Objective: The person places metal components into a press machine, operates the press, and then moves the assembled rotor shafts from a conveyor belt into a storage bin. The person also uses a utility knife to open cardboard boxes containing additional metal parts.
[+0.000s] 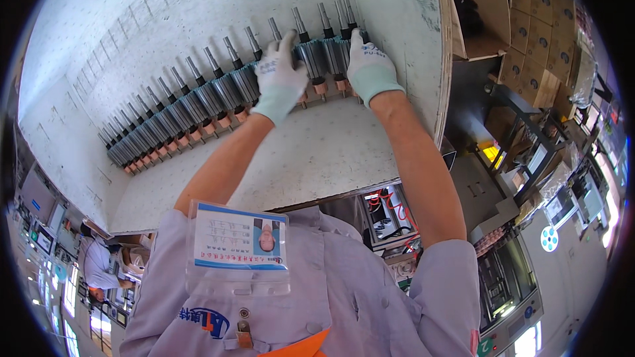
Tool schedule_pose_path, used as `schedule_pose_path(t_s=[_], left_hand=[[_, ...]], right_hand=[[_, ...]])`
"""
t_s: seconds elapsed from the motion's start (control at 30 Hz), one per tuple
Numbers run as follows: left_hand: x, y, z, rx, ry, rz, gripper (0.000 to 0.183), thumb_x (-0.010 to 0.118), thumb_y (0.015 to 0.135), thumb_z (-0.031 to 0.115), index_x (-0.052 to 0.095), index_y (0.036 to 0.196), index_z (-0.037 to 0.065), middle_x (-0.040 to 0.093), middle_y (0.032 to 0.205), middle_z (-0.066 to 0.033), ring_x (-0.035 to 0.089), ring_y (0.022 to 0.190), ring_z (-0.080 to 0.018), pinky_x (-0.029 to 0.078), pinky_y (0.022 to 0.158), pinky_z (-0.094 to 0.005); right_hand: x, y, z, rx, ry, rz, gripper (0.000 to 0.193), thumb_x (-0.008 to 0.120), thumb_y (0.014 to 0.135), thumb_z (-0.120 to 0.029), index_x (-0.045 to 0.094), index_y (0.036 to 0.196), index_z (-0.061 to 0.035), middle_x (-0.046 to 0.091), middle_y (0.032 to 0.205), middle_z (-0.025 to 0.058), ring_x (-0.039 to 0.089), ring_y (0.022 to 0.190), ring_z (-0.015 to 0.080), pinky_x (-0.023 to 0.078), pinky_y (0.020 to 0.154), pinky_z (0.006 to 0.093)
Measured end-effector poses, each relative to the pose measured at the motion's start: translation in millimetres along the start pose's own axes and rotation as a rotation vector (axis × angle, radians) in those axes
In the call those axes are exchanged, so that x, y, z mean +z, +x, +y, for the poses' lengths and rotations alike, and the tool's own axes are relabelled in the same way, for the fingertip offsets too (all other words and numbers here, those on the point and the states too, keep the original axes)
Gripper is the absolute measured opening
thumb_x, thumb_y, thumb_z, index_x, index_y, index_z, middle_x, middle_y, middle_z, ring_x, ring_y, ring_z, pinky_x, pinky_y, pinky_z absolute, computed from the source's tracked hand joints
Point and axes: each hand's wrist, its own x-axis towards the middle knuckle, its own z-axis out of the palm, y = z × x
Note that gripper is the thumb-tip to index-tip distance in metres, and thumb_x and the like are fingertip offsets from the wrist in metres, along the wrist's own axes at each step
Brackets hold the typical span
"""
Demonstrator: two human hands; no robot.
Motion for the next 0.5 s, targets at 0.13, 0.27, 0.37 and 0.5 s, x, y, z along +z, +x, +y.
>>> schedule_pose_path(t_s=[0.13,0.27,0.37,0.5], left_hand=[[-3,18,-23,0.116,0.259,-0.107,0.064,0.061,0.078,0.009,0.055,0.14,0.02,0.059,0.132,-0.0145,0.055,0.123,-0.0379,0.041,0.103,-0.0492],[-13,26,-20,0.146,0.394,-0.349,0.063,0.061,0.078,0.01,0.056,0.141,0.021,0.054,0.137,-0.0144,0.047,0.132,-0.0411,0.038,0.108,-0.0469],[-13,29,-25,0.209,0.385,-0.248,0.059,0.062,0.078,0.014,0.058,0.137,0.015,0.055,0.137,-0.0165,0.057,0.121,-0.0407,0.043,0.104,-0.0498],[-33,3,44,0.017,-0.132,0.065,0.046,0.061,0.093,0.024,0.057,0.136,0.006,0.065,0.124,-0.0183,0.062,0.116,-0.0306,0.049,0.097,-0.0403]], right_hand=[[-25,-56,-10,-0.168,0.189,0.219,0.054,0.051,0.094,-0.009,0.042,0.147,-0.0034,0.065,0.121,0.0256,0.066,0.109,0.0374,0.052,0.094,0.0462],[-54,-139,3,-0.413,0.815,0.306,0.038,0.057,0.094,-0.008,0.059,0.131,-0.0013,0.066,0.117,0.0223,0.068,0.102,0.0354,0.053,0.089,0.0432],[-49,-194,31,-0.473,0.822,0.432,0.033,0.06,0.09,-0.001,0.064,0.123,-0.0008,0.069,0.11,0.0199,0.069,0.096,0.0331,0.054,0.084,0.0402],[-19,-265,111,-0.391,0.769,0.604,0.036,0.064,0.086,-0.005,0.065,0.122,-0.0023,0.07,0.106,0.0173,0.069,0.092,0.0345,0.055,0.082,0.0409]])
